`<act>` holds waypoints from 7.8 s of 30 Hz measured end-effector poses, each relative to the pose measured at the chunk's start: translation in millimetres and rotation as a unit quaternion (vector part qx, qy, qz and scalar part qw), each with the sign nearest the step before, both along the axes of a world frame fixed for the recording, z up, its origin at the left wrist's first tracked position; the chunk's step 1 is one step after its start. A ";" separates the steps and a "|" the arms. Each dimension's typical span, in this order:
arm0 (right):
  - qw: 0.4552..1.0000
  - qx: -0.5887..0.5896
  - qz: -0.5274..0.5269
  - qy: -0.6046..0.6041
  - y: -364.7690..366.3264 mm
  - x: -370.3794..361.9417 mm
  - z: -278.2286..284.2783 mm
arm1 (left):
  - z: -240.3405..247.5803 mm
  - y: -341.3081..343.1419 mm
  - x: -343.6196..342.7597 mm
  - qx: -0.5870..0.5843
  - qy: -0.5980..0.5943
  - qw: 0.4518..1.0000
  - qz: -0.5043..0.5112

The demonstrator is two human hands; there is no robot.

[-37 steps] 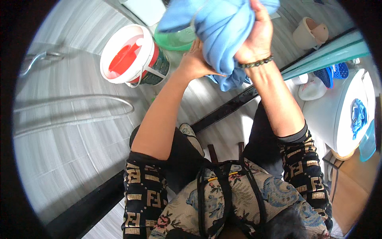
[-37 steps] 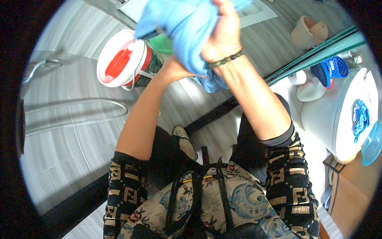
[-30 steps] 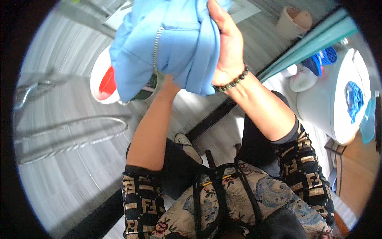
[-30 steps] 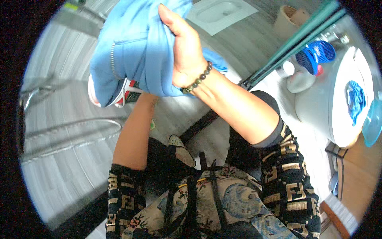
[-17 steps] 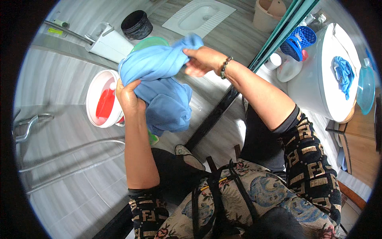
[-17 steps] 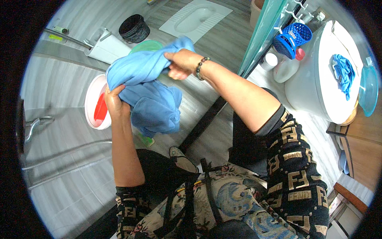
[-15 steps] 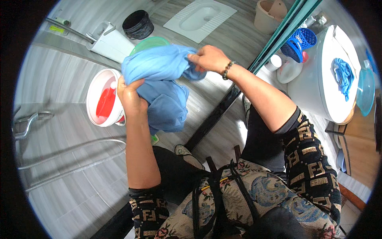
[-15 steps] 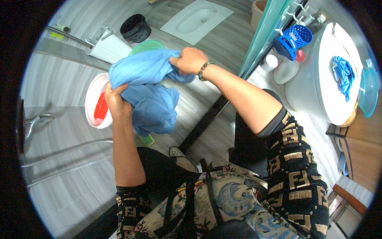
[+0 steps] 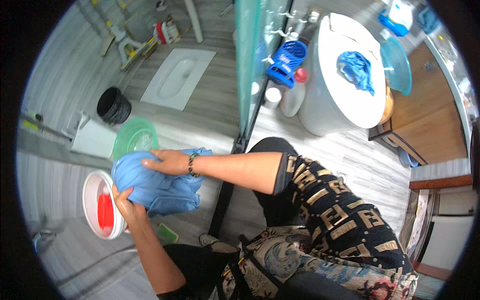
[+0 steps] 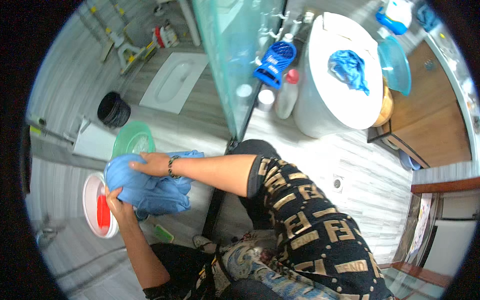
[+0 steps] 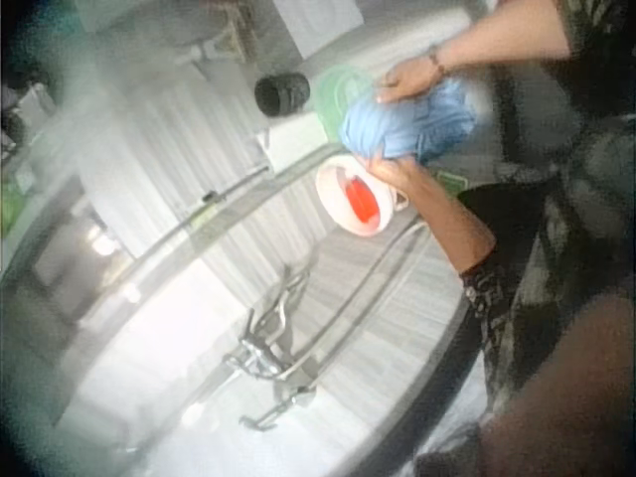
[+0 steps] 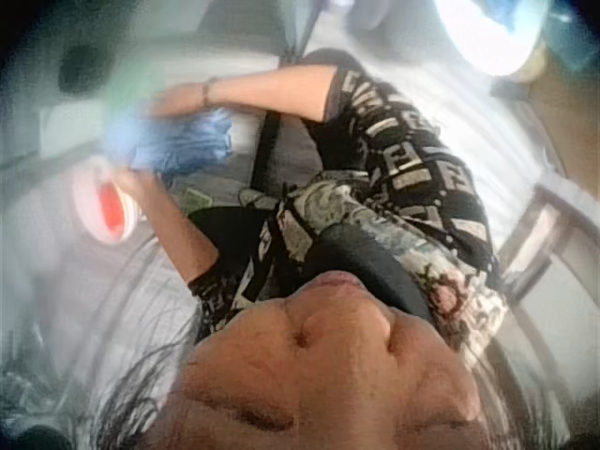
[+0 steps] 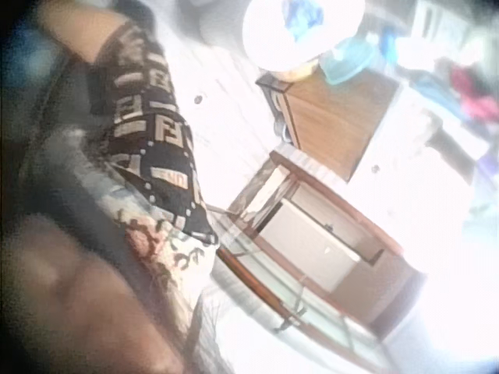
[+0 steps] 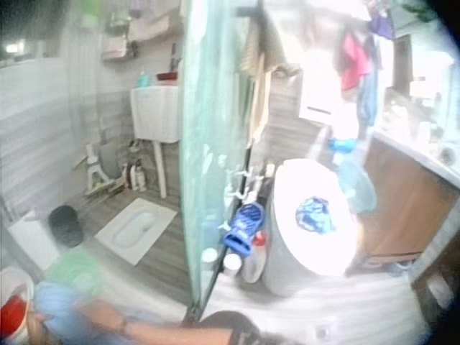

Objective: The person hand washes a blue garment on a low stool in a bathroom. They scrub the fabric with a brush, rinse it in a green basin, wring out excess water, and place the garment on the toilet lid.

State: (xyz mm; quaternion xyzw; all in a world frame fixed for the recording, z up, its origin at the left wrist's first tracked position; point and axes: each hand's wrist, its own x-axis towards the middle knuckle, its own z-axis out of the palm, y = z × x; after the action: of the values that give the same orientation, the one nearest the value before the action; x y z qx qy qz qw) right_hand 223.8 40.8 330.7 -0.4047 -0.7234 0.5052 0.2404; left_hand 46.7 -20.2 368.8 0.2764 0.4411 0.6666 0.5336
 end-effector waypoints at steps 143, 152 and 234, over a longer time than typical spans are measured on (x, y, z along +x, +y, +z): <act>0.748 -0.402 -0.370 -0.377 -444.2 441.0 -159.1 | 13.6 -20.6 221.6 0.077 0.433 0.827 -0.349; 0.786 -0.244 -0.322 -0.469 -362.7 439.2 -134.3 | -47.4 -28.6 -14.2 -0.165 0.315 0.925 -0.133; 0.853 0.312 0.251 -0.335 -34.0 44.7 36.4 | -40.8 -85.0 -152.0 -0.148 0.485 0.860 0.052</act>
State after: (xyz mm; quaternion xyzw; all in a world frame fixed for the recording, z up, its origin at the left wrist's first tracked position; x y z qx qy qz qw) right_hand 268.4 6.7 367.1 -0.2579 -0.9566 0.1299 -0.0384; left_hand -105.3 -105.2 328.0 0.4598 0.7511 0.4016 0.2513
